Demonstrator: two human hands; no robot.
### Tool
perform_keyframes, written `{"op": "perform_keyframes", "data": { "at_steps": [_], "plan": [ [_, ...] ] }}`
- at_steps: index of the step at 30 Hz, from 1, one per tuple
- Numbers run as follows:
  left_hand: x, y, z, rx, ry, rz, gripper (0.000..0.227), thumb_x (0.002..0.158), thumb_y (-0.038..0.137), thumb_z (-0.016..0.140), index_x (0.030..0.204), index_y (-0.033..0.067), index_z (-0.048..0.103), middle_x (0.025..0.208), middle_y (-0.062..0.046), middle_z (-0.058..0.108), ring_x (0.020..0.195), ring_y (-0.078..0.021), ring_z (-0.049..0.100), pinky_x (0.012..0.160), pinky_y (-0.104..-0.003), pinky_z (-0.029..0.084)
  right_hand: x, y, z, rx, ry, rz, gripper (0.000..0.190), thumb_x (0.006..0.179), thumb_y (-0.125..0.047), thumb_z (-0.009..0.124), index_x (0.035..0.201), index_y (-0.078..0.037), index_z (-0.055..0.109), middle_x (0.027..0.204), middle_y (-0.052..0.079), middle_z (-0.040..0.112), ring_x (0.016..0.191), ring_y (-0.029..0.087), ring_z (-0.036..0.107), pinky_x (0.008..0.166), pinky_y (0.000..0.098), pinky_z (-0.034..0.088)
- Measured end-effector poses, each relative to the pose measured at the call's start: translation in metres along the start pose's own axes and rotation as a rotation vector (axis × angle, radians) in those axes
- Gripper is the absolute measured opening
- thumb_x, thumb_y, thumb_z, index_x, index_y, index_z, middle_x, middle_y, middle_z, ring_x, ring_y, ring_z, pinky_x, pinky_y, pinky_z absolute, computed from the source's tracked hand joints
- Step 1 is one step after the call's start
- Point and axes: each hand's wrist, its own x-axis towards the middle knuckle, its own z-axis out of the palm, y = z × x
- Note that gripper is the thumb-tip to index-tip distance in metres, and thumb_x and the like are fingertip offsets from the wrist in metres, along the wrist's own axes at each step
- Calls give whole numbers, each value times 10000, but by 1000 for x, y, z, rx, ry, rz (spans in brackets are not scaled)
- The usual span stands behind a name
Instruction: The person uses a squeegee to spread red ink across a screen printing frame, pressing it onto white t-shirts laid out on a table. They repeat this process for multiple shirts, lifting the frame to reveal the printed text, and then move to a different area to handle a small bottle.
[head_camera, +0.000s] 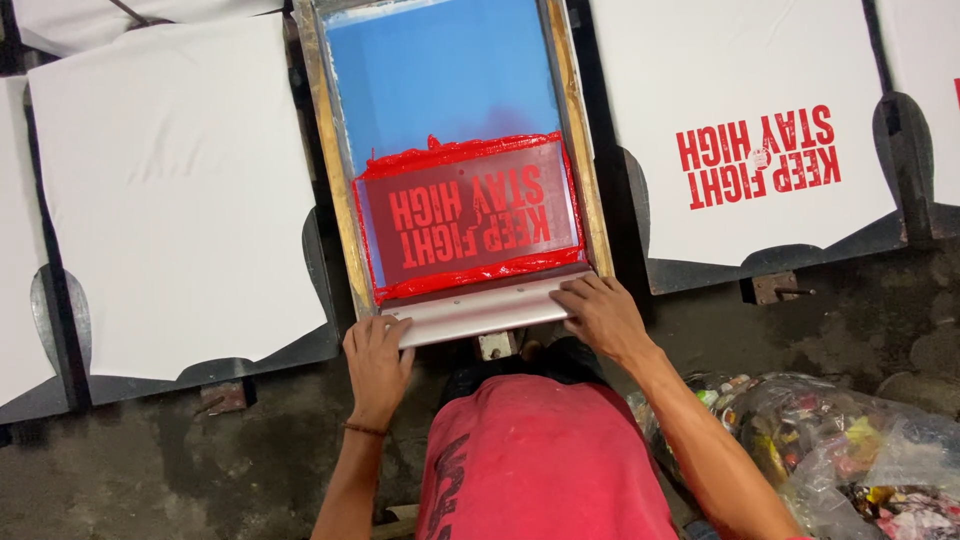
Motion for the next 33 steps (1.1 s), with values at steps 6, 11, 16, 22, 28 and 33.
{"op": "perform_keyframes", "data": {
  "at_steps": [6,11,16,22,28,33],
  "plan": [
    [30,6,-15,-16,110,-33,323,785,163,859,1087,184,748,1058,-3,637,1197,-244,525,1127,-482,333,34,13,1,-38,32,88,301,719,-419,832,959,-283,712,978,-51,697,1011,186,648,813,347,523],
    [49,-9,2,13,140,-50,284,760,224,872,1002,229,724,989,46,626,1181,-226,529,1117,-472,329,55,30,19,-86,-60,188,318,693,-524,830,865,-282,715,875,-59,695,912,170,682,785,326,534],
    [65,-21,2,-3,155,-48,219,779,260,877,933,243,722,920,52,632,1162,-229,552,1095,-484,341,71,19,-11,-98,-103,215,368,696,-567,824,779,-221,729,761,-12,701,810,195,726,736,340,539],
    [61,-23,-9,-57,109,-65,207,793,235,882,931,244,728,907,46,648,1156,-241,578,1123,-494,324,69,11,-32,-85,-92,146,260,704,-499,813,788,-258,765,763,-1,711,858,227,707,736,376,537],
    [47,-12,-20,-56,151,-57,262,759,211,890,966,265,739,909,59,654,1138,-223,592,1149,-513,307,58,12,-27,-165,-13,130,264,702,-546,779,816,-309,746,828,-69,717,931,164,690,761,334,525],
    [34,7,-17,26,287,-68,314,734,166,907,993,257,754,910,55,658,1141,-214,597,1150,-514,317,36,12,2,-145,193,118,293,652,-440,847,889,-318,726,878,-73,698,928,174,660,760,332,505]
  ]
}}
